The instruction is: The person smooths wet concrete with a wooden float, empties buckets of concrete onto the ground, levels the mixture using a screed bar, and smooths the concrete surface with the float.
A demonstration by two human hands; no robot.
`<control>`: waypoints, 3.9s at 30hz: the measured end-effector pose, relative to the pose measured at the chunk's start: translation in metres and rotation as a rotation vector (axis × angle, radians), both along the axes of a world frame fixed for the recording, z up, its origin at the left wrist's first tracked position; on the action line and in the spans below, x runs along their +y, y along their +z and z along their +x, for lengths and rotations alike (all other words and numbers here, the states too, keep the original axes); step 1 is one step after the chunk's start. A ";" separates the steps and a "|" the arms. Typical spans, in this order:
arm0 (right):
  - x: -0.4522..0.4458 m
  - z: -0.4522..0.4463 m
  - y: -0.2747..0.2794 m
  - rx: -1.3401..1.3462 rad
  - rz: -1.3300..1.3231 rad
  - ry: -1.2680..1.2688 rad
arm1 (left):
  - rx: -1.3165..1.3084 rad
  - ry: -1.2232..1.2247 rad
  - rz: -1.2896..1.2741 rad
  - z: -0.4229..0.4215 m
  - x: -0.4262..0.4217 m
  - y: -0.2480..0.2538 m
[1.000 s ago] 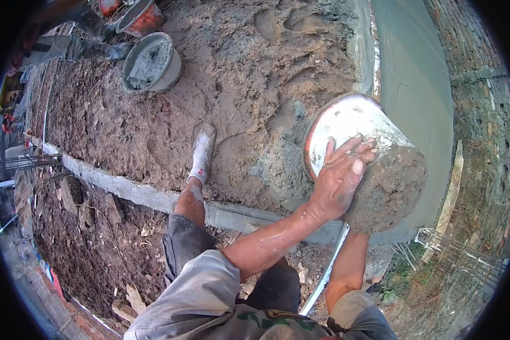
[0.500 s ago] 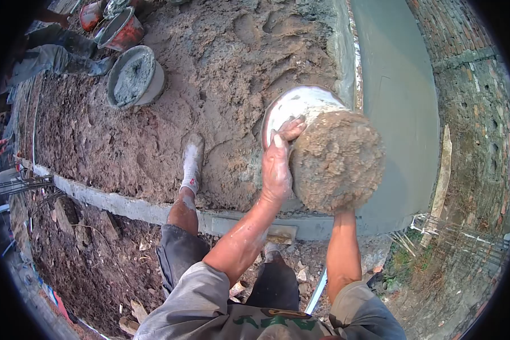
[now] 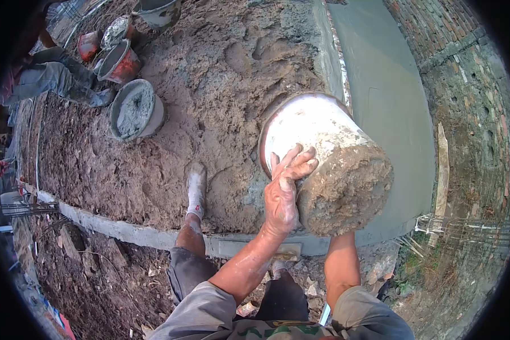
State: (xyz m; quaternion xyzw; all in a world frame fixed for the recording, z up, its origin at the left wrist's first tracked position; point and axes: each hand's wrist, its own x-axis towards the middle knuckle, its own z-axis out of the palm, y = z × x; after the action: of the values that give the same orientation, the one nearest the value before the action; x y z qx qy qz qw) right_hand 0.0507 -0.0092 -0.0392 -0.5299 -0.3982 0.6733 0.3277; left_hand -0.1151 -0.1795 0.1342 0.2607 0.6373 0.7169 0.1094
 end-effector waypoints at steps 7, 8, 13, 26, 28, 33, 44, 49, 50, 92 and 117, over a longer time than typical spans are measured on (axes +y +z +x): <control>-0.017 -0.001 0.037 -0.782 0.254 0.306 | -0.897 0.263 0.210 -0.019 -0.037 -0.081; -0.024 0.005 0.047 -0.568 0.195 0.176 | -0.923 0.264 0.255 -0.016 -0.042 -0.067; -0.037 0.033 0.250 0.219 -0.328 0.361 | -1.268 0.012 0.702 -0.011 -0.081 -0.036; -0.073 0.081 0.395 0.713 -0.339 0.461 | -1.571 0.325 0.376 0.134 -0.047 0.018; -0.066 0.098 0.381 0.629 -0.305 0.489 | -1.428 0.143 0.129 0.137 -0.060 0.015; -0.047 0.161 0.380 0.528 -0.209 0.483 | -1.024 0.061 -0.117 0.121 -0.108 0.033; 0.003 0.268 0.347 0.502 -0.218 0.344 | -0.498 0.405 -0.062 0.145 -0.182 0.164; 0.004 0.359 0.320 0.314 -0.193 0.218 | -0.490 0.246 -0.023 0.163 -0.167 0.155; 0.002 0.378 0.314 0.275 -0.200 0.188 | -0.492 0.225 -0.059 0.170 -0.160 0.154; -0.207 0.089 0.296 -0.303 -0.066 0.345 | -0.816 1.180 -0.296 0.213 -0.758 0.022; -0.356 -0.094 0.315 -0.459 0.027 0.357 | -0.876 1.204 -0.146 0.058 -0.875 -0.040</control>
State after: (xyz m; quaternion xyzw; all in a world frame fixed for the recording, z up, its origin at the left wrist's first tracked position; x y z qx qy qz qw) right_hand -0.0434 -0.3653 0.2755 -0.5855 -0.5579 0.5773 0.1123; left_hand -0.0576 -1.0548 0.0938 -0.4505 0.6140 0.6468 -0.0412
